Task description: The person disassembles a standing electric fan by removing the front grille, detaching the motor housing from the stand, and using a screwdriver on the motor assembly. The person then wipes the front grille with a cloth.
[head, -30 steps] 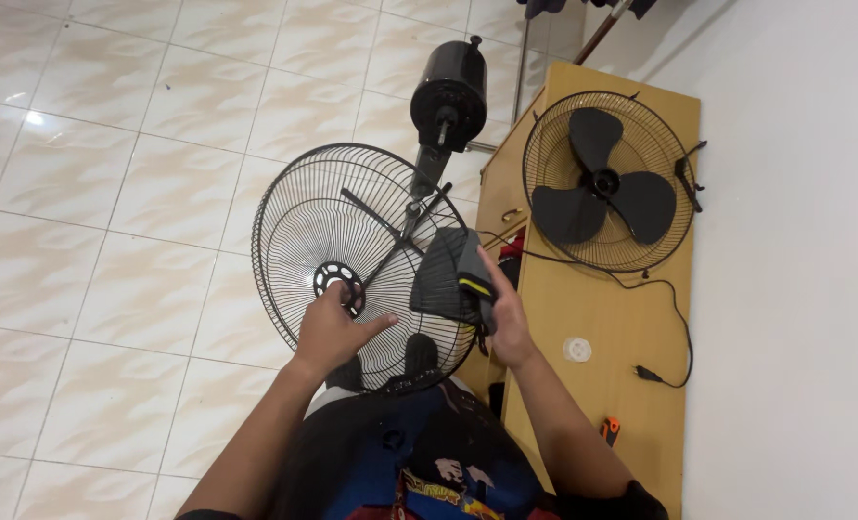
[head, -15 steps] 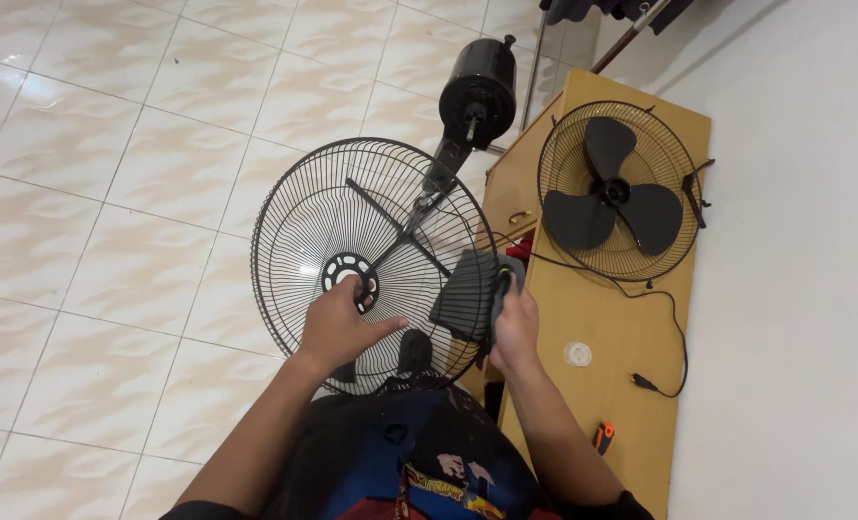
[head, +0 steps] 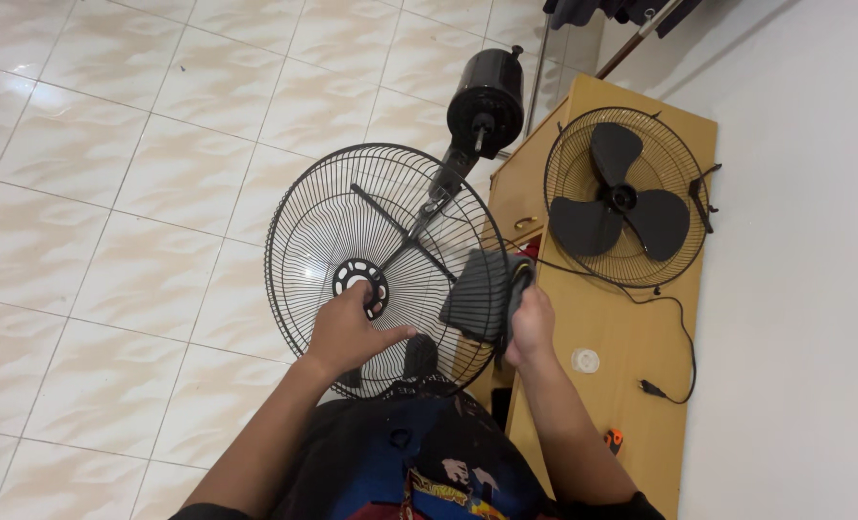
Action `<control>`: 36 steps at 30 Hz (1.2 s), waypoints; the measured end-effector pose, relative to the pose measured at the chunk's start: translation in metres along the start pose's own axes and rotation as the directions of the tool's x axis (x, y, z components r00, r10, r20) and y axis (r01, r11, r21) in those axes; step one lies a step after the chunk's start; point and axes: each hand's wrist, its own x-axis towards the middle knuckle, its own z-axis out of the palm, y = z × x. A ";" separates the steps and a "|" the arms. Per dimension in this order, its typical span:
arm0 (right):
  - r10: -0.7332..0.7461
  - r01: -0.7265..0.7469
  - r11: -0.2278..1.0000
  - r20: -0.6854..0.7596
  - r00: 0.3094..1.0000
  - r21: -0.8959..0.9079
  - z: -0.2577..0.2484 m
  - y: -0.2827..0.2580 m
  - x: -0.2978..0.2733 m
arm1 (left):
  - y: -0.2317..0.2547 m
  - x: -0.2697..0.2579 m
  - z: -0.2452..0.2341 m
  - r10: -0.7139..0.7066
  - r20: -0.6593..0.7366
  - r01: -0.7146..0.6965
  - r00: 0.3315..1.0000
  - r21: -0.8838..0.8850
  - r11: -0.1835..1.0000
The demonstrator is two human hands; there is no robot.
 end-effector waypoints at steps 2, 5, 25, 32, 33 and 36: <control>-0.027 0.029 0.993 -0.022 0.999 0.110 0.006 -0.004 -0.003 | 0.000 0.001 -0.002 -0.024 0.031 0.023 0.999 0.010 1.000; -0.065 0.064 0.997 0.025 0.998 0.043 0.012 -0.015 -0.002 | 0.001 0.003 -0.004 -0.036 0.059 0.035 0.998 0.018 0.999; -0.277 0.377 0.745 0.259 0.925 -0.551 0.027 -0.034 0.011 | -0.007 -0.007 0.003 0.106 -0.045 -0.106 0.993 0.006 0.994; -0.158 0.242 0.740 0.188 0.969 -0.628 0.002 0.013 0.018 | -0.041 -0.001 0.031 -0.153 0.079 0.171 0.985 -0.548 0.819; -0.147 0.282 0.792 0.279 0.949 -0.542 -0.002 0.022 0.015 | -0.045 0.004 0.038 -0.231 0.150 0.261 0.961 -0.763 0.592; -0.101 0.262 0.920 0.470 0.877 -0.292 -0.001 0.043 0.008 | -0.054 0.014 0.053 -0.374 0.264 0.346 0.889 -0.922 0.172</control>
